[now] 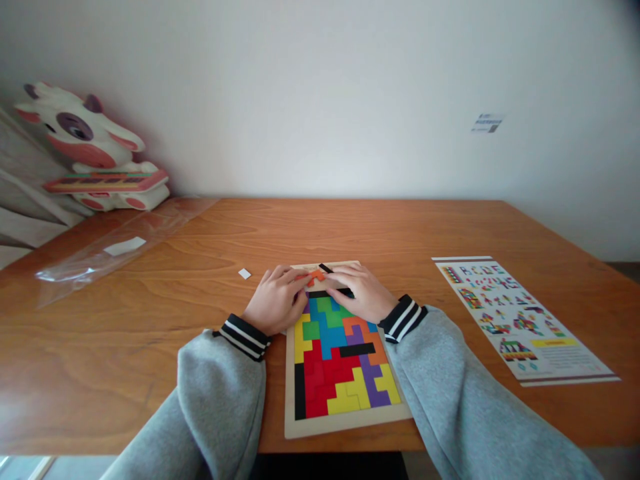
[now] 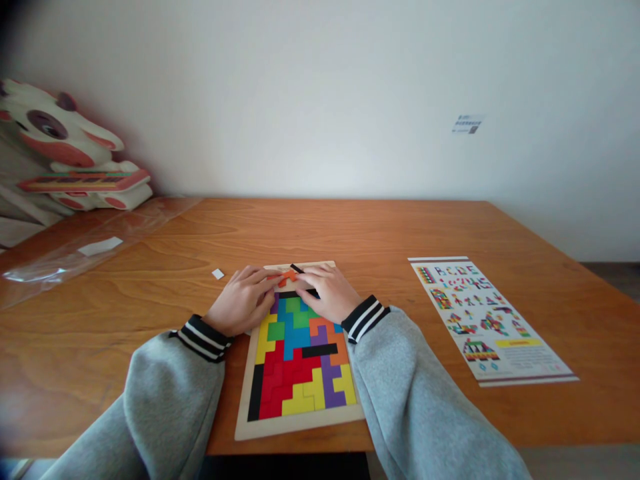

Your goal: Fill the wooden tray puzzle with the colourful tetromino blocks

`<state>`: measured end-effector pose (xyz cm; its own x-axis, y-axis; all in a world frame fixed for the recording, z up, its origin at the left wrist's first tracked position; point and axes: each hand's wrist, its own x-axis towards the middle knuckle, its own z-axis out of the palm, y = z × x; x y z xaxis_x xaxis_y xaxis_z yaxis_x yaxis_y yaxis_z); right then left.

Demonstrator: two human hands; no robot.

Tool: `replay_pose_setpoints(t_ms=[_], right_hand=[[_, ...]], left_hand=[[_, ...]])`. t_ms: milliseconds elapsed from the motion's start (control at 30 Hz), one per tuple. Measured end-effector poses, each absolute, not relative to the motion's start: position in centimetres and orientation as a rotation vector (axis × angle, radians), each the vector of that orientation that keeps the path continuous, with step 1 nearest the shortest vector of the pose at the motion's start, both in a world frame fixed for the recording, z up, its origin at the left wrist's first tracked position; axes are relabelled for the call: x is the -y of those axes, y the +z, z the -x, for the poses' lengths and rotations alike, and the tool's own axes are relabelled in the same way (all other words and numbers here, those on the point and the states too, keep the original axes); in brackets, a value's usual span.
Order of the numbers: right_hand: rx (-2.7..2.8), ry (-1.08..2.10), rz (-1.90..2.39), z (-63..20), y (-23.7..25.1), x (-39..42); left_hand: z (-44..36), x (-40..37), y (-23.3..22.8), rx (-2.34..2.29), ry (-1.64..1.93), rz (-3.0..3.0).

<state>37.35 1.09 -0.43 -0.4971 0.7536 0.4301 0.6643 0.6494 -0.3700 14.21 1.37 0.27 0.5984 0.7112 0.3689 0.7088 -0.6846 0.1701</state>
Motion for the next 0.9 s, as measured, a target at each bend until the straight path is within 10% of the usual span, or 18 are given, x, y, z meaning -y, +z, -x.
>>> replay_pose_setpoints(t_ms=[900], right_hand=[[2.31,0.284,1.041,-37.3,-0.1,-1.0]], left_hand=[[-14.0,-1.2,0.8,-1.058,0.612,-2.815]])
